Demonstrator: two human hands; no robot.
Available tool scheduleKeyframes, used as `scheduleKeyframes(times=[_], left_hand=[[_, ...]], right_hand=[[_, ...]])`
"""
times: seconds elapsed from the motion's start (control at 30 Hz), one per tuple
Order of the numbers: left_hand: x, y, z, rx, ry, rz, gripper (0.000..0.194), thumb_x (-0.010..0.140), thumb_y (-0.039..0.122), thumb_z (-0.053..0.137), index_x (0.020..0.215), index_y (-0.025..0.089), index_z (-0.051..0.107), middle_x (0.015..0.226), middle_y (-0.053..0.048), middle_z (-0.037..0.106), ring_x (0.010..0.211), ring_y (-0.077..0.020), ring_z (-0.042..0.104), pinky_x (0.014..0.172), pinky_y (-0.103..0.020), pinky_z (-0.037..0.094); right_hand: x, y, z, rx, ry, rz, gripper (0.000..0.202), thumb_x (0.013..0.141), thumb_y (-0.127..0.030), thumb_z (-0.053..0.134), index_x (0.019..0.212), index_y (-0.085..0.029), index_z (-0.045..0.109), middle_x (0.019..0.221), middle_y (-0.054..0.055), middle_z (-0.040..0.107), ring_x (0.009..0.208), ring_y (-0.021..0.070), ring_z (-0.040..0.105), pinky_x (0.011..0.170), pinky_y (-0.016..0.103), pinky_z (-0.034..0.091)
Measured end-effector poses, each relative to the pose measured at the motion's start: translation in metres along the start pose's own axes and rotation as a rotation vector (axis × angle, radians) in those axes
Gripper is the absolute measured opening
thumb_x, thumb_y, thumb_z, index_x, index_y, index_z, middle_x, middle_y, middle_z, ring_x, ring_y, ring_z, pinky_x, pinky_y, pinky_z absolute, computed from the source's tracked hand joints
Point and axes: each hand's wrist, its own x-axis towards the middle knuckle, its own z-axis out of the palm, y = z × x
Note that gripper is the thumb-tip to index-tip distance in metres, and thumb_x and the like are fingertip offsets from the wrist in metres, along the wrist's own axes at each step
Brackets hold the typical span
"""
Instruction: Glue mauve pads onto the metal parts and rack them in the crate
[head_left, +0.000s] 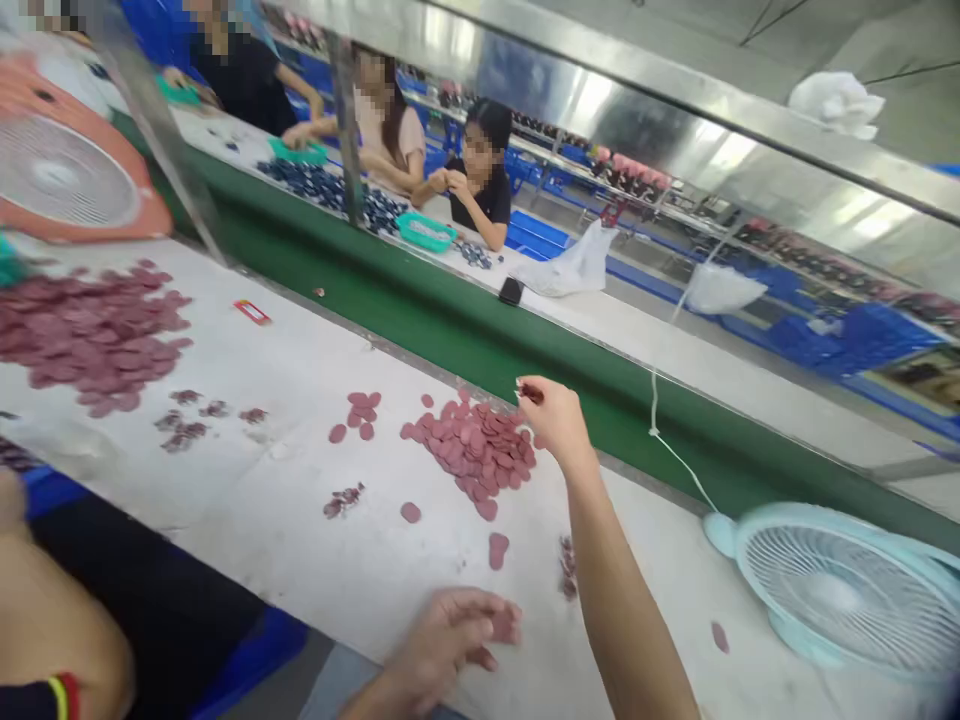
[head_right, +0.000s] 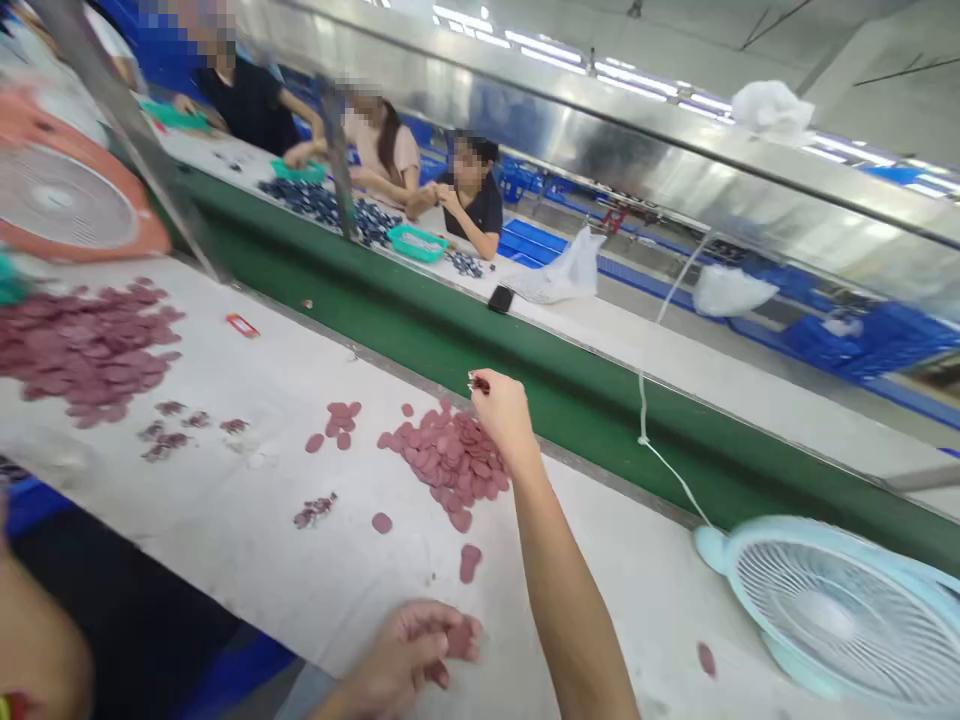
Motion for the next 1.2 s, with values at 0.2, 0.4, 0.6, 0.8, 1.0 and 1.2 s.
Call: scheduleKeyframes(times=[0.2, 0.4, 0.6, 0.8, 1.0, 1.2], left_hand=[[0.017, -0.044, 0.001, -0.107, -0.033, -0.063, 0.025, 0.076, 0.029, 0.078, 0.096, 0.015, 0.075, 0.115, -0.018, 0.074, 0.097, -0.0254, 0.073, 0.065, -0.024, 0.050], [0.010, -0.037, -0.005, -0.120, -0.027, -0.046, 0.025, 0.079, 0.027, 0.077, 0.101, 0.014, 0.073, 0.118, -0.018, 0.073, 0.101, -0.0258, 0.072, 0.068, -0.023, 0.051], [0.008, -0.044, -0.009, -0.167, -0.018, 0.001, 0.020, 0.083, 0.022, 0.073, 0.102, 0.015, 0.072, 0.118, -0.017, 0.073, 0.101, -0.0246, 0.072, 0.066, -0.020, 0.051], [0.012, -0.051, -0.015, -0.143, 0.007, 0.019, 0.024, 0.080, 0.021, 0.076, 0.102, 0.015, 0.072, 0.119, -0.016, 0.073, 0.100, -0.0242, 0.073, 0.063, -0.019, 0.053], [0.014, -0.053, -0.016, -0.116, 0.047, 0.025, 0.022, 0.080, 0.021, 0.076, 0.102, 0.017, 0.073, 0.118, -0.014, 0.074, 0.099, -0.0228, 0.073, 0.061, -0.017, 0.054], [0.016, -0.052, -0.011, -0.085, 0.087, 0.007, 0.021, 0.081, 0.021, 0.075, 0.102, 0.018, 0.073, 0.115, -0.013, 0.075, 0.096, -0.0219, 0.074, 0.060, -0.017, 0.055]], right_hand=[[-0.171, 0.084, -0.013, -0.067, -0.083, 0.242, 0.030, 0.077, -0.011, 0.048, 0.093, -0.021, 0.072, 0.084, 0.003, 0.074, 0.074, 0.0156, 0.065, 0.067, 0.025, 0.047], [-0.252, 0.108, 0.024, -0.013, -0.069, 0.260, 0.046, 0.077, -0.007, 0.047, 0.116, -0.022, 0.068, 0.115, 0.006, 0.070, 0.103, 0.0183, 0.066, 0.093, 0.032, 0.052], [-0.317, 0.076, 0.070, 0.028, 0.125, 0.217, 0.043, 0.097, -0.025, 0.040, 0.138, -0.017, 0.051, 0.147, 0.015, 0.048, 0.140, 0.0288, 0.040, 0.115, 0.056, 0.037], [-0.371, 0.041, 0.096, 0.063, 0.088, 0.141, 0.049, 0.097, -0.023, 0.043, 0.146, -0.019, 0.042, 0.159, 0.010, 0.035, 0.149, 0.0306, 0.026, 0.118, 0.056, 0.037], [-0.391, 0.051, 0.056, 0.159, 0.186, 0.369, 0.034, 0.099, -0.027, 0.042, 0.129, -0.020, 0.057, 0.130, 0.011, 0.061, 0.122, 0.0251, 0.057, 0.104, 0.047, 0.050], [-0.378, 0.075, 0.038, 0.222, 0.042, 0.508, 0.028, 0.095, -0.030, 0.046, 0.116, -0.021, 0.063, 0.099, 0.007, 0.068, 0.086, 0.0210, 0.066, 0.081, 0.038, 0.053]])
